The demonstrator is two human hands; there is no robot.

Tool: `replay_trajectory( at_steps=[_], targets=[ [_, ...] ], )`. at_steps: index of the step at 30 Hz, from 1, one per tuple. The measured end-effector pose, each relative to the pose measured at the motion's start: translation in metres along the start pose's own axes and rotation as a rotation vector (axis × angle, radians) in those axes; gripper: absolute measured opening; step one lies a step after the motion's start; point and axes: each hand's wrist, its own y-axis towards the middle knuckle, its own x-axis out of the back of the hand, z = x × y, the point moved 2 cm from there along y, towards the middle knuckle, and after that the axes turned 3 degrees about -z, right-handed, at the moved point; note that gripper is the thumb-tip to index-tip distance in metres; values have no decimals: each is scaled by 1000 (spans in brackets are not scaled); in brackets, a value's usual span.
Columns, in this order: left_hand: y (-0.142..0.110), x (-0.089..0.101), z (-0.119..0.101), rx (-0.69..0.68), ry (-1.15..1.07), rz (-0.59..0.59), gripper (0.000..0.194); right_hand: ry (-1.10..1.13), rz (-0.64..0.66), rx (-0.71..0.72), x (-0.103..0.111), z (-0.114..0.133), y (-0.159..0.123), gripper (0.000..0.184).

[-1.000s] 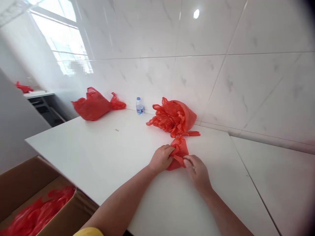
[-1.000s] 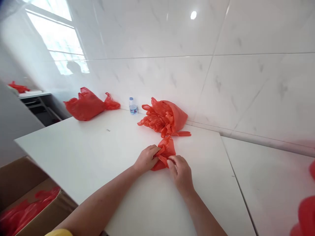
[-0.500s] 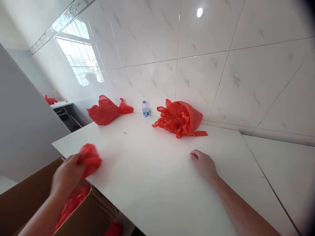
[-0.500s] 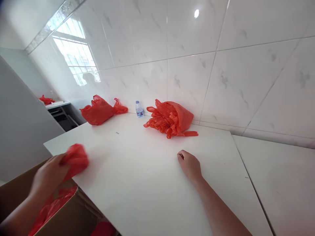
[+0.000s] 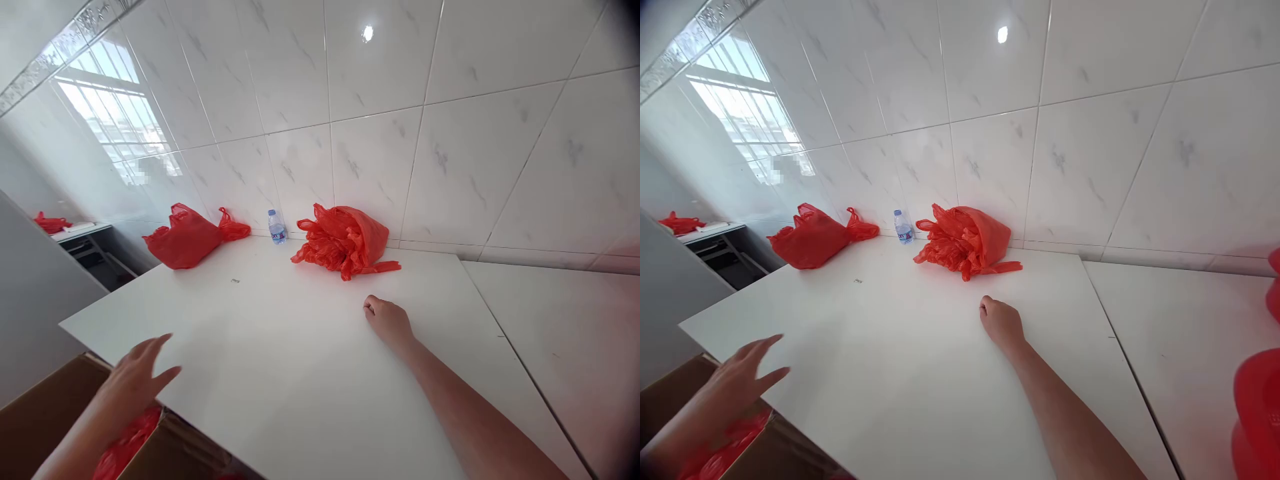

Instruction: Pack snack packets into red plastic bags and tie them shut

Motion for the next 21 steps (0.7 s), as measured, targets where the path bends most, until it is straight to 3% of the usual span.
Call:
replay_trajectory(
  at_steps=[4, 8, 10, 13, 16, 21],
  targets=[
    [24, -34, -84, -333, -116, 154, 52, -31, -36, 5, -5, 2, 4, 16],
    [29, -67, -180, -482, -298, 305, 61, -35, -68, 21, -8, 3, 5, 16],
    [32, -89, -222, -552, -419, 302, 66, -44, -113, 41, -8, 4, 5, 27],
    [40, -123, -270, -543, -559, 122, 72, -63, -251, 92, -8, 9, 6, 42],
    [51, -147, -302, -460, -597, -60, 80, -69, -426, 174, -7, 18, 12, 51],
    [67, -151, -333, -474, -604, -317, 76, -63, -645, 299, -5, 44, 35, 52]
  ],
)
